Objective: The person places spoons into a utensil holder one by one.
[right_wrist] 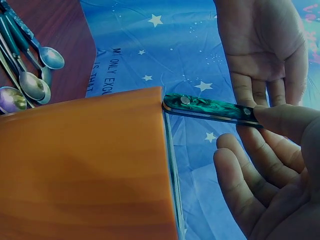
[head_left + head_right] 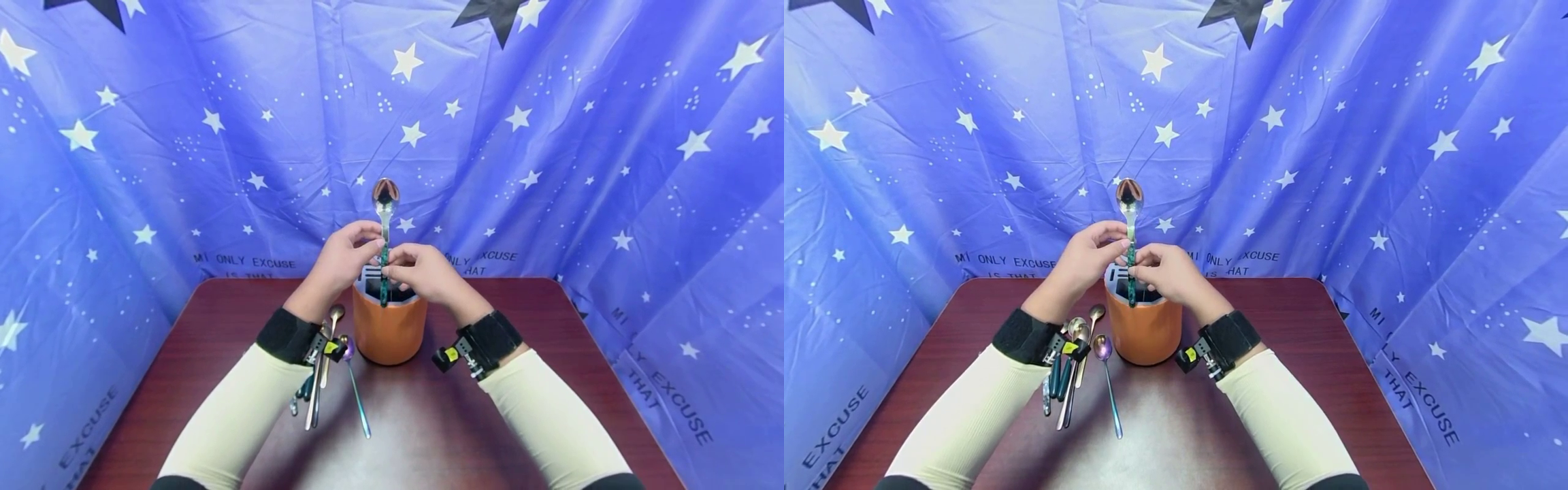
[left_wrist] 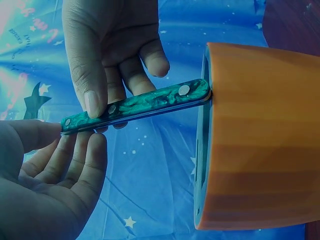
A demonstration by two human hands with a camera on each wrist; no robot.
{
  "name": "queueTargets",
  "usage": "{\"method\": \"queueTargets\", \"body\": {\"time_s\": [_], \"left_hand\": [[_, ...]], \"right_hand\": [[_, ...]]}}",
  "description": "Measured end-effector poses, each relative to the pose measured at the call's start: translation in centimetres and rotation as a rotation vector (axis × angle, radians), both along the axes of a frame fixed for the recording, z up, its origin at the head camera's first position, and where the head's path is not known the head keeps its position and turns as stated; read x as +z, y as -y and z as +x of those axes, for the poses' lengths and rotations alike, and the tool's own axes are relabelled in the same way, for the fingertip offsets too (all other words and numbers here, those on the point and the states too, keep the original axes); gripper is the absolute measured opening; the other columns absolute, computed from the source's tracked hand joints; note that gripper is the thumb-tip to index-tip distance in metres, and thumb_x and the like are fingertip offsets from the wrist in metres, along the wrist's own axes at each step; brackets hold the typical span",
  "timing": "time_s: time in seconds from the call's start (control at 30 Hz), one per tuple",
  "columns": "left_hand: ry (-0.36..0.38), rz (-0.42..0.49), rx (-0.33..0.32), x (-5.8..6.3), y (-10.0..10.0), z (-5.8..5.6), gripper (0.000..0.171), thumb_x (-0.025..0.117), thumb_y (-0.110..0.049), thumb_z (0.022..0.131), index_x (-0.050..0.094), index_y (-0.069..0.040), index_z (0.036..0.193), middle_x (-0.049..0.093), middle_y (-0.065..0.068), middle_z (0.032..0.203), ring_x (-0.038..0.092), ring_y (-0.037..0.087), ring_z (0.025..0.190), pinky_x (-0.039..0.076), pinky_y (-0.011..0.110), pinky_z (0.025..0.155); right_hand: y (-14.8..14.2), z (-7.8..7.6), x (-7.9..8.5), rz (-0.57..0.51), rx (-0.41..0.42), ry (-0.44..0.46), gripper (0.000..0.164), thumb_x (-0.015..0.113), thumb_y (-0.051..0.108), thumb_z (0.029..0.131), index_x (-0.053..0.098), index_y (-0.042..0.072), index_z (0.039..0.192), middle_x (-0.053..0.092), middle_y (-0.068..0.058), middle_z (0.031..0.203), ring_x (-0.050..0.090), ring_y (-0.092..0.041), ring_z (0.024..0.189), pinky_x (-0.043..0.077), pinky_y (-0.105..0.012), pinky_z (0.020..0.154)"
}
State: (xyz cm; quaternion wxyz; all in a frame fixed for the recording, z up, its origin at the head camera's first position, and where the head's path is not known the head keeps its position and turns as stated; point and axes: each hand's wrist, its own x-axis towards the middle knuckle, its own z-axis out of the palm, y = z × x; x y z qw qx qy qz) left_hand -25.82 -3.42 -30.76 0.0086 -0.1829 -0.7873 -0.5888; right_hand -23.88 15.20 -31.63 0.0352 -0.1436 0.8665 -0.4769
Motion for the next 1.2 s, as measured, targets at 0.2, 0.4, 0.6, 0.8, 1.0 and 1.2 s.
{"method": "queueTargets", "body": {"time_s": [0.2,0.4,0.6,0.8,1.0,1.2], "left_hand": [[-0.010,0.028,0.007,0.0,-0.1,-0.1,0.030,0.063,-0.014,0.099,0.061,-0.004,0.128,0.067,0.017,0.120,0.066,0.030,0.094,0.053,0.053,0.090],[-0.009,0.042,0.018,0.0,-0.1,-0.2,0.029,0.063,-0.013,0.099,0.062,-0.003,0.127,0.067,0.017,0.119,0.067,0.031,0.094,0.056,0.045,0.088],[-0.023,0.040,0.030,-0.2,0.0,-0.4,0.029,0.063,-0.013,0.099,0.062,-0.003,0.126,0.068,0.017,0.119,0.068,0.032,0.095,0.056,0.044,0.088],[-0.011,0.033,0.040,-0.4,0.1,-0.4,0.030,0.062,-0.013,0.100,0.061,-0.003,0.128,0.067,0.018,0.121,0.068,0.035,0.098,0.054,0.050,0.091],[-0.008,0.034,0.046,-0.5,0.1,-0.6,0.029,0.062,-0.013,0.100,0.061,-0.004,0.127,0.067,0.017,0.120,0.068,0.034,0.099,0.053,0.051,0.093],[-0.024,-0.047,0.057,-1.1,0.2,-0.6,0.027,0.063,-0.015,0.099,0.063,-0.005,0.124,0.069,0.014,0.118,0.068,0.028,0.098,0.054,0.038,0.086]], "right_hand": [[0.0,-0.3,0.0,-0.002,-0.001,-0.018,0.015,0.072,0.019,0.094,0.071,0.010,0.106,0.073,-0.006,0.095,0.071,-0.034,0.083,0.059,-0.043,0.073],[0.1,-0.5,0.1,0.008,-0.013,-0.015,0.016,0.071,0.020,0.095,0.070,0.010,0.108,0.073,-0.007,0.098,0.071,-0.034,0.085,0.059,-0.045,0.075],[0.3,-0.6,-0.1,-0.006,-0.024,-0.023,0.019,0.071,0.020,0.095,0.070,0.009,0.111,0.072,-0.009,0.102,0.071,-0.031,0.085,0.059,-0.044,0.075],[0.4,-0.8,-0.4,-0.015,-0.034,-0.013,0.021,0.071,0.020,0.095,0.069,0.009,0.113,0.071,-0.009,0.103,0.070,-0.023,0.084,0.059,-0.044,0.077],[0.5,-0.9,-0.5,-0.012,-0.047,-0.007,0.021,0.071,0.020,0.095,0.069,0.009,0.113,0.071,-0.009,0.105,0.070,-0.025,0.083,0.059,-0.046,0.077],[0.7,-0.9,-1.1,0.027,-0.058,0.003,0.022,0.071,0.021,0.095,0.070,0.011,0.115,0.072,-0.008,0.106,0.071,-0.025,0.079,0.059,-0.042,0.074]]}}
